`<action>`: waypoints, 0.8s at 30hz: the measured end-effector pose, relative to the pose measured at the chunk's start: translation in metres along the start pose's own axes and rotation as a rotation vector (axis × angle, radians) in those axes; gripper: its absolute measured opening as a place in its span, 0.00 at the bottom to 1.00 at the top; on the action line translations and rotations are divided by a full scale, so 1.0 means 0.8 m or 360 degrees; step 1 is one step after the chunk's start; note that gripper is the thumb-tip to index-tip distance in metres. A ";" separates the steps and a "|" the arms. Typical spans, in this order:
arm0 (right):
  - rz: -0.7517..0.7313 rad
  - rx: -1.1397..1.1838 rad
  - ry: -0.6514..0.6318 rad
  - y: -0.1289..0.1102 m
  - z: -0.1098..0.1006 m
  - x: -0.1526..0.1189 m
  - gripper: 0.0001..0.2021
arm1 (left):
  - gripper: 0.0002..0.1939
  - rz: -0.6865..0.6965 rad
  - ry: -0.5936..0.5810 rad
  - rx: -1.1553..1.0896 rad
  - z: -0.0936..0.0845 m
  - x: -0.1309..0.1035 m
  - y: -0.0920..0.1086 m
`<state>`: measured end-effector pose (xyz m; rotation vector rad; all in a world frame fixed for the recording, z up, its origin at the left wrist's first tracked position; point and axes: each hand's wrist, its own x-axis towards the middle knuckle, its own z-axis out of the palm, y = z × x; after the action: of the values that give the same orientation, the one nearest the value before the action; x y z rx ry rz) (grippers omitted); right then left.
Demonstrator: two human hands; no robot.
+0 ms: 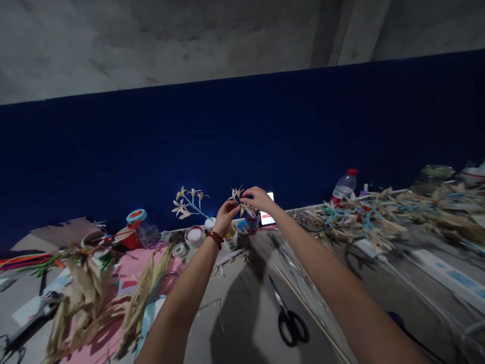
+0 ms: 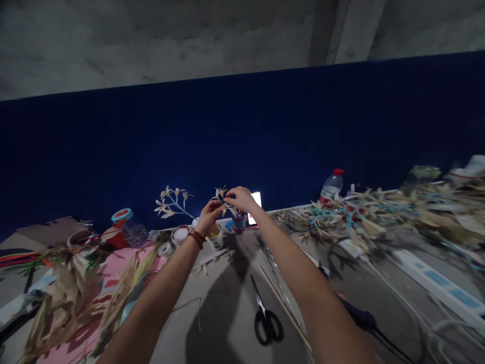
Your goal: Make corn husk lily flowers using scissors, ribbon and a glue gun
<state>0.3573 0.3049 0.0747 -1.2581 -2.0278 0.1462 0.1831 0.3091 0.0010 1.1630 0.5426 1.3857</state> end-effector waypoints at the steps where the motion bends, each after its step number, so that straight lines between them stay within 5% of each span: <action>1: 0.0014 -0.0009 0.0002 -0.001 0.000 0.000 0.06 | 0.11 -0.0002 -0.0001 0.0004 0.000 0.000 -0.001; 15: 0.0094 -0.0017 -0.0001 -0.006 -0.004 0.001 0.05 | 0.19 0.0011 0.0002 0.0025 0.006 -0.003 0.009; 24: 0.0207 0.0039 -0.0084 -0.005 0.002 0.004 0.10 | 0.09 0.0047 0.0086 0.0062 0.003 0.000 0.003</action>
<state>0.3531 0.3057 0.0770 -1.3842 -1.9824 0.2673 0.1840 0.3080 0.0039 1.1717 0.5952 1.4405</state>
